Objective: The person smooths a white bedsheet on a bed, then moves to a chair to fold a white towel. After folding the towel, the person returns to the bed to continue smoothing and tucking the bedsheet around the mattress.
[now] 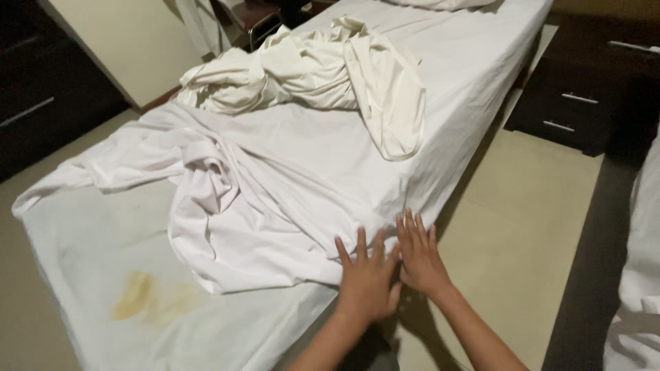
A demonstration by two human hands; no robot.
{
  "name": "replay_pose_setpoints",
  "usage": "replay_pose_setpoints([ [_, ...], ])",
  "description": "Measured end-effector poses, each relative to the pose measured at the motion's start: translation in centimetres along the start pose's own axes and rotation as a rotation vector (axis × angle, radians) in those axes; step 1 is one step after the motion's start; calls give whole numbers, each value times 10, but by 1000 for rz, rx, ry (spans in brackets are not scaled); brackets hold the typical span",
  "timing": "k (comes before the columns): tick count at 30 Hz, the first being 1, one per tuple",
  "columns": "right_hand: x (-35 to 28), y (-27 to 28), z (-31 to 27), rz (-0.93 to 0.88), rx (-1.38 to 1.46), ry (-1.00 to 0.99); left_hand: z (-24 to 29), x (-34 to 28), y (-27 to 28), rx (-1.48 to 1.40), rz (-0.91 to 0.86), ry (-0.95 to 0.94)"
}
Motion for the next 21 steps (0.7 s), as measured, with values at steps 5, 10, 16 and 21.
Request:
replay_pose_setpoints([
  [5, 23, 58, -23, -11, 128, 132, -94, 29, -8, 30, 368, 43],
  [10, 54, 60, -41, 36, 221, 203, -203, 53, -35, -13, 341, 203],
  [16, 93, 37, -70, -63, 59, 137, -229, 52, -15, -69, 207, 325],
  [21, 117, 34, -83, -274, -57, -66, -235, 58, -24, -37, 225, 343],
])
Point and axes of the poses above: each hand's wrist, its own x-axis towards the middle knuckle, its own y-axis out of the back of the hand, z = x × y, the point moved 4 cm from there along x, towards the middle knuckle, and after that the axes turned 5 degrees about -y, right-handed, at the moved point
